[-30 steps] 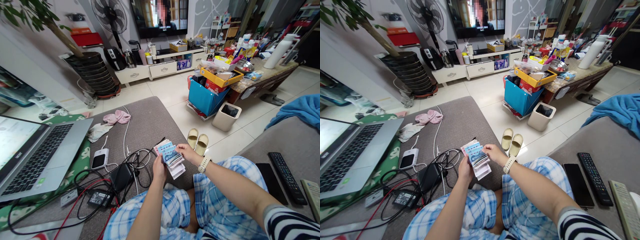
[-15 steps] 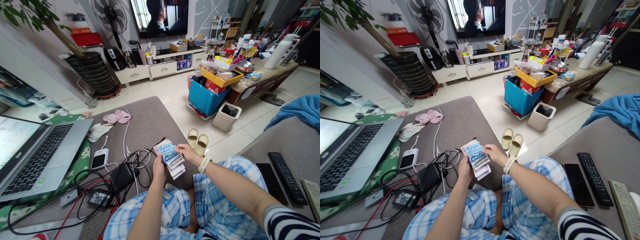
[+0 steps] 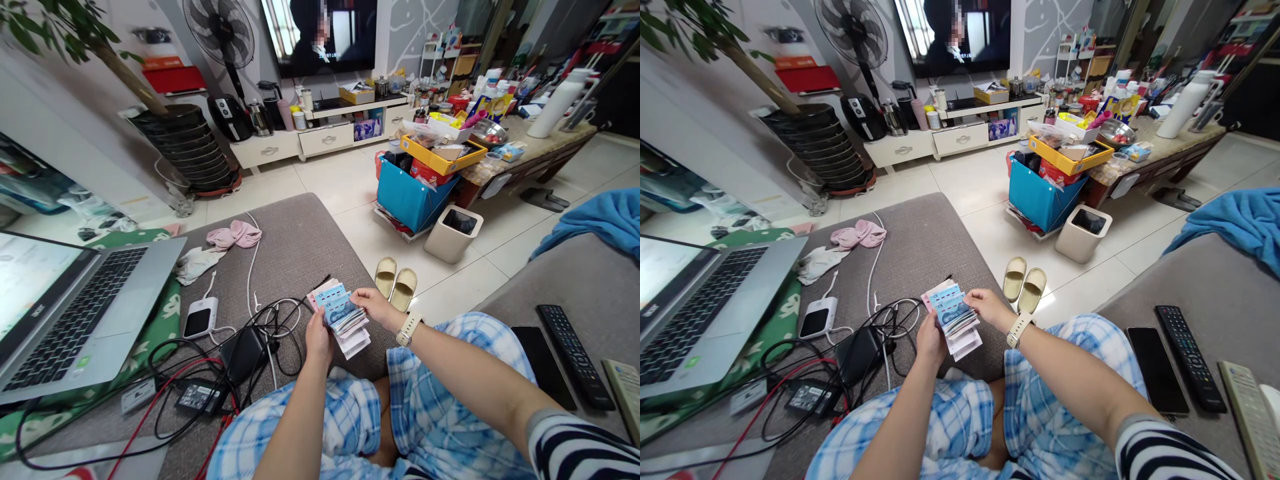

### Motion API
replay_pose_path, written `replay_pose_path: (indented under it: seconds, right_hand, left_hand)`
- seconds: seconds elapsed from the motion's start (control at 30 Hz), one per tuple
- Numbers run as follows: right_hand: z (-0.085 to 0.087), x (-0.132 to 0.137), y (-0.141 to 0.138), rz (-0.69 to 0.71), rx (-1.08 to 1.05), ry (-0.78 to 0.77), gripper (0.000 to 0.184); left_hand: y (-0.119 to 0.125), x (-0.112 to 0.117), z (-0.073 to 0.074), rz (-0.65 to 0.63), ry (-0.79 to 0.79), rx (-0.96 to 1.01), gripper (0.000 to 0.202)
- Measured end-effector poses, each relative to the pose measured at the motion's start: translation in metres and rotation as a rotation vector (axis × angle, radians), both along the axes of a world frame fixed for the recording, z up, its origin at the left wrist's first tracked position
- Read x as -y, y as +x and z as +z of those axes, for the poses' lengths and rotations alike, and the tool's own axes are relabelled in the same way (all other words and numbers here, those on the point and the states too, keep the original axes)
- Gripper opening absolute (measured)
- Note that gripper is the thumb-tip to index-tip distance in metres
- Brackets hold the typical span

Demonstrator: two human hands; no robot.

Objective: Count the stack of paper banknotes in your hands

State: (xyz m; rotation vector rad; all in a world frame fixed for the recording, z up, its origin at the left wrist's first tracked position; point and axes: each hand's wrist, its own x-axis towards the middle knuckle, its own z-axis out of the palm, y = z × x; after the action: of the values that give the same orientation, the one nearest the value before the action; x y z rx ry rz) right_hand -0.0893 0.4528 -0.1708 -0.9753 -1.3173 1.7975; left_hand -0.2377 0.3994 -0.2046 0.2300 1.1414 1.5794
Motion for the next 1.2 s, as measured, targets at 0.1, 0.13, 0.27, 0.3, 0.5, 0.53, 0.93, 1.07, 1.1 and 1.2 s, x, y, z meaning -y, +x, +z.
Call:
replay_pose_path:
  seconds: [0.1,0.13,0.27,0.3,0.5,0.53,0.93,1.07,1.1,1.2]
  right_hand:
    - [0.0,0.0,0.0,-0.001,-0.003,0.001,0.04]
    - [0.0,0.0,0.0,-0.001,-0.004,0.0,0.04]
    - [0.0,0.0,-0.001,0.0,-0.002,-0.003,0.041]
    - [0.0,0.0,-0.001,-0.001,-0.001,-0.004,0.041]
    - [0.003,0.002,-0.001,-0.005,0.006,-0.008,0.043]
    - [0.004,0.002,-0.001,-0.006,0.007,-0.007,0.043]
    - [0.01,0.004,-0.001,-0.008,-0.004,-0.028,0.043]
    - [0.011,0.004,-0.001,-0.01,-0.018,-0.056,0.047]
    - [0.012,0.004,-0.001,-0.006,-0.019,-0.057,0.048]
    - [0.011,0.003,0.0,0.022,-0.001,-0.028,0.049]
  left_hand:
    - [0.0,0.0,0.001,-0.001,-0.002,-0.001,0.026]
    - [0.0,0.0,0.001,0.0,-0.002,0.002,0.026]
    - [0.0,0.001,0.001,0.004,0.0,0.008,0.026]
    - [0.0,0.001,0.001,0.005,0.0,0.006,0.026]
    - [0.001,0.0,0.002,0.018,-0.001,0.004,0.025]
    - [0.001,0.0,0.002,0.019,-0.004,0.005,0.024]
    - [0.001,0.0,0.004,0.009,-0.008,0.021,0.024]
    - [0.002,0.001,0.006,0.012,-0.01,0.047,0.028]
    - [0.002,0.001,0.007,0.009,-0.009,0.055,0.03]
    - [0.002,0.002,0.008,0.006,-0.008,0.053,0.031]
